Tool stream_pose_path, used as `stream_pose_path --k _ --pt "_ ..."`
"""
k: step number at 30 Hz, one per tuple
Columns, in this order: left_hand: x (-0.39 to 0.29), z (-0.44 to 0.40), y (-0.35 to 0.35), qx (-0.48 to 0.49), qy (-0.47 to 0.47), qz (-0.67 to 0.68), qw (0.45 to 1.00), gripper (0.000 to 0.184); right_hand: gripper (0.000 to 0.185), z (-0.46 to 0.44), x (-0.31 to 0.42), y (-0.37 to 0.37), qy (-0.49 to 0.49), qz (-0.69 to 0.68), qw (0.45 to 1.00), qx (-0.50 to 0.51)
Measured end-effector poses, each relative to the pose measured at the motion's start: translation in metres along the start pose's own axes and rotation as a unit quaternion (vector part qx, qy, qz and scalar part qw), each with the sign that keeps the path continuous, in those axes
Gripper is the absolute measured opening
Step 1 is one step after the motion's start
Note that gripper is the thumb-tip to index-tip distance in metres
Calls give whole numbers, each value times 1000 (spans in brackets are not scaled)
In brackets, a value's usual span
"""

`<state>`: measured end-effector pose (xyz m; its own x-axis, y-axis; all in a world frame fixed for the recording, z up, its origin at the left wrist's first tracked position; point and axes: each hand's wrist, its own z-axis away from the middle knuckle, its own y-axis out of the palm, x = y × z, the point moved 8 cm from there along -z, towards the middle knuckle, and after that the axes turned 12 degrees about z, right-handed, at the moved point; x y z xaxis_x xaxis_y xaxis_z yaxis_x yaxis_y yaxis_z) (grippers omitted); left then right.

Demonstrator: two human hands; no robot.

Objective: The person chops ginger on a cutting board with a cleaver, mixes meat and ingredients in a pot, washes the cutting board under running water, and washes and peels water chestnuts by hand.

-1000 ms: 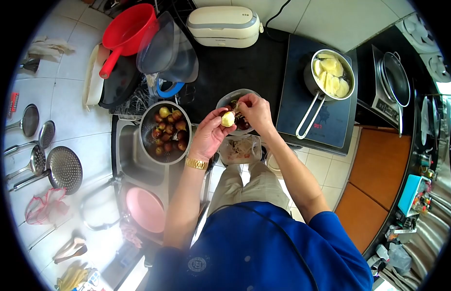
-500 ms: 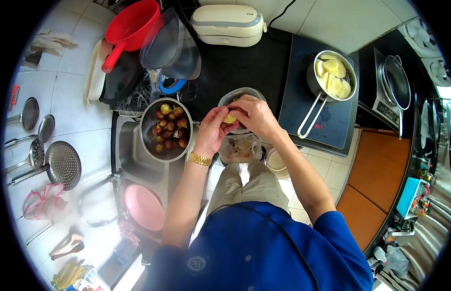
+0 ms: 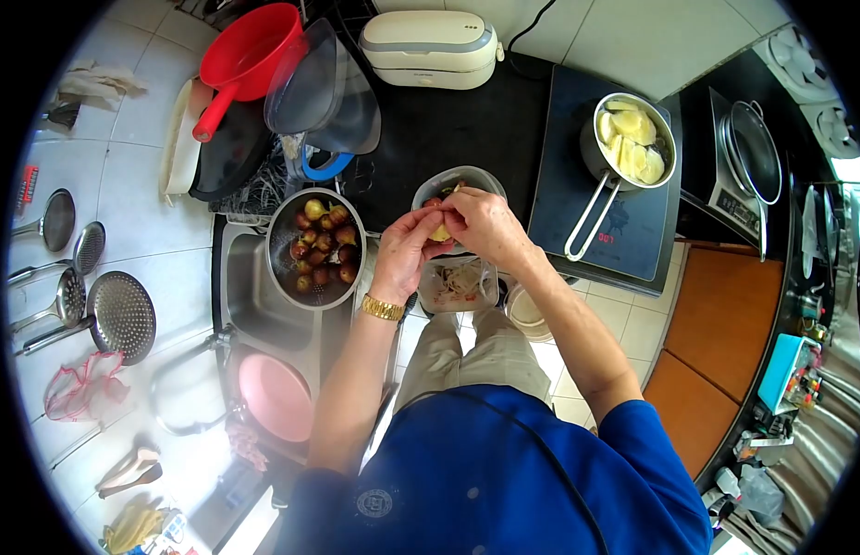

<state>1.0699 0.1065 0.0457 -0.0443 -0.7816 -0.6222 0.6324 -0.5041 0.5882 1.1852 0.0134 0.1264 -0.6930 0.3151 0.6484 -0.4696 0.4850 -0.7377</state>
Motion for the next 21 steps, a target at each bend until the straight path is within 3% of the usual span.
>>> stream_pose_path --k 9,11,12,14,21 --pt "6 3 -2 16 -24 21 999 32 17 14 -41 32 185 -206 961 5" --pt "5 3 -1 31 -14 31 999 33 18 24 -52 56 289 -370 880 76" --pt "5 3 -1 32 -14 30 999 33 18 25 -53 61 289 -371 880 75" --pt "4 3 -1 42 1 22 999 31 16 29 -54 76 332 -516 787 65" --pt "1 2 1 111 11 68 991 29 17 37 -60 95 366 -628 681 88"
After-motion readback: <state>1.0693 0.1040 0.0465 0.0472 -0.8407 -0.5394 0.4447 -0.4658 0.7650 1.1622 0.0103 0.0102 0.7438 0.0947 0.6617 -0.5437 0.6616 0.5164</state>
